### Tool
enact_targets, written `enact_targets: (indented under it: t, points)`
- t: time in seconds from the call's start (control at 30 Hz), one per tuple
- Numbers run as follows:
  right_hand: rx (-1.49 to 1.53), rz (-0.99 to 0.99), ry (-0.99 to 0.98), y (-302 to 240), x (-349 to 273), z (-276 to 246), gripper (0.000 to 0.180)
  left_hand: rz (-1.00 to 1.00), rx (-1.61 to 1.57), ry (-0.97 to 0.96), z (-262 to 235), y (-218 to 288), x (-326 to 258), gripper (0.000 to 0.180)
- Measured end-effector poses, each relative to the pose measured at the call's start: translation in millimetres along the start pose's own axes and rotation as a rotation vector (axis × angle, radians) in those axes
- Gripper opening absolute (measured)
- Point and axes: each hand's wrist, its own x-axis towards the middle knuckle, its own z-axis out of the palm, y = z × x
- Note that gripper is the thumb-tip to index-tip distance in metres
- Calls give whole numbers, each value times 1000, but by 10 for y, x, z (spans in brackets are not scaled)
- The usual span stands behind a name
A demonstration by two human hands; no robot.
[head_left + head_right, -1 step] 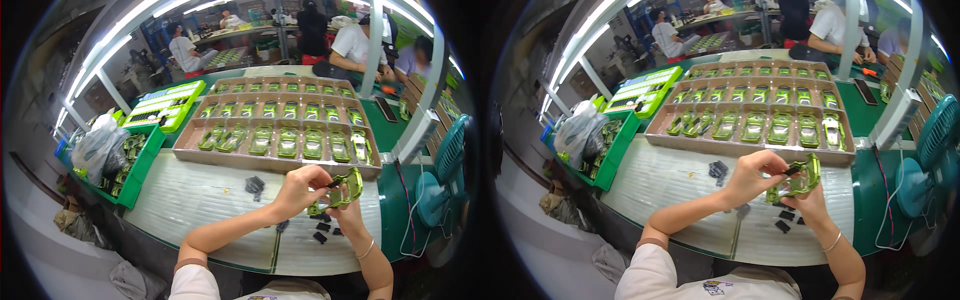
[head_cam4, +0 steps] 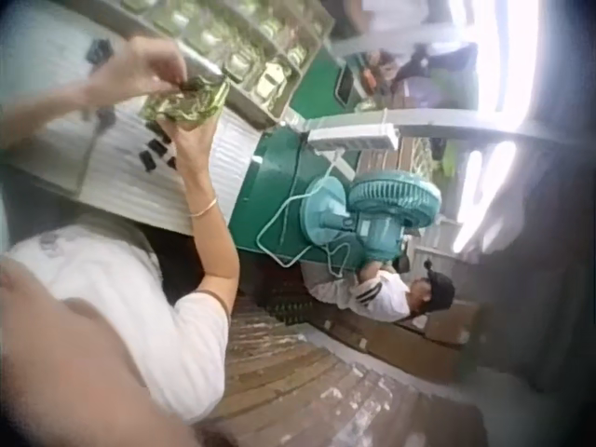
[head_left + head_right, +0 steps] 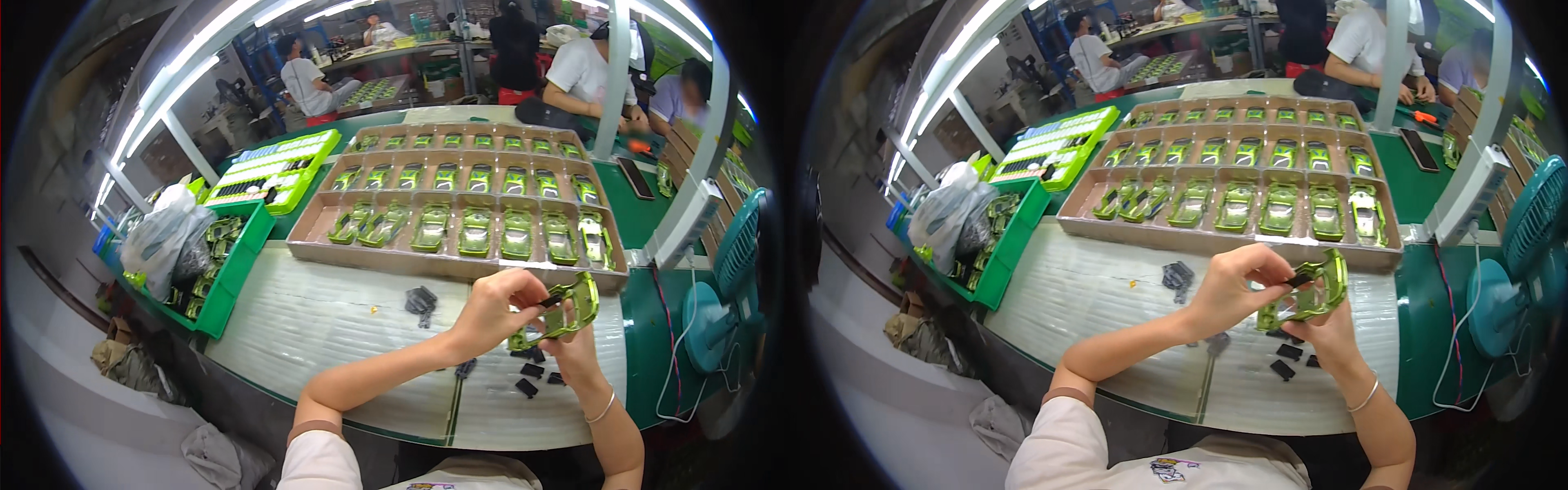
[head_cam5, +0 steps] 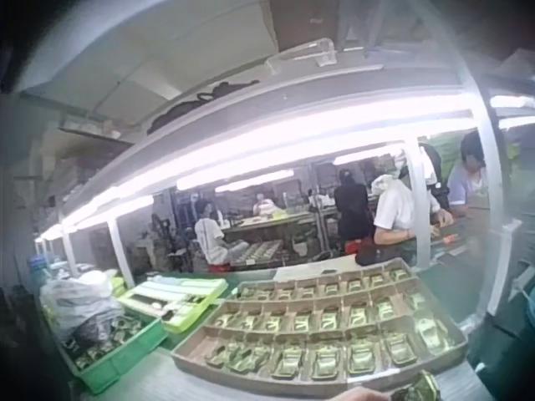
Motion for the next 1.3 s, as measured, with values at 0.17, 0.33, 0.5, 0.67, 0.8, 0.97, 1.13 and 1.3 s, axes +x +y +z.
enact_targets:
  t: [0.17,0.33,0.5,0.67,0.8,0.97,1.13,1.3]
  points:
    - [80,-28,28,-7,9,-43,65,26,-47,-6,-69,86,12,14]
    - [104,-34,19,-117,9,25,61,-18,-60,-24,-70,92,38,14]
    - [190,9,-25,-80,35,-36,62,-35,-86,12,-85,80,25,14]
    - [256,10,-2,-93,75,-123,58,-77,-135,12,-75,65,70,14]
    - [313,62,65,-65,93,-115,54,-139,-152,33,-94,49,44,14]
    - [318,79,99,-59,83,-83,53,-208,-208,40,-108,-22,43,14]
    - [321,67,29,-60,59,-127,54,-238,-303,32,-110,-73,83,14]
    - [364,71,26,-50,75,-159,54,-302,-351,37,-120,-65,108,18]
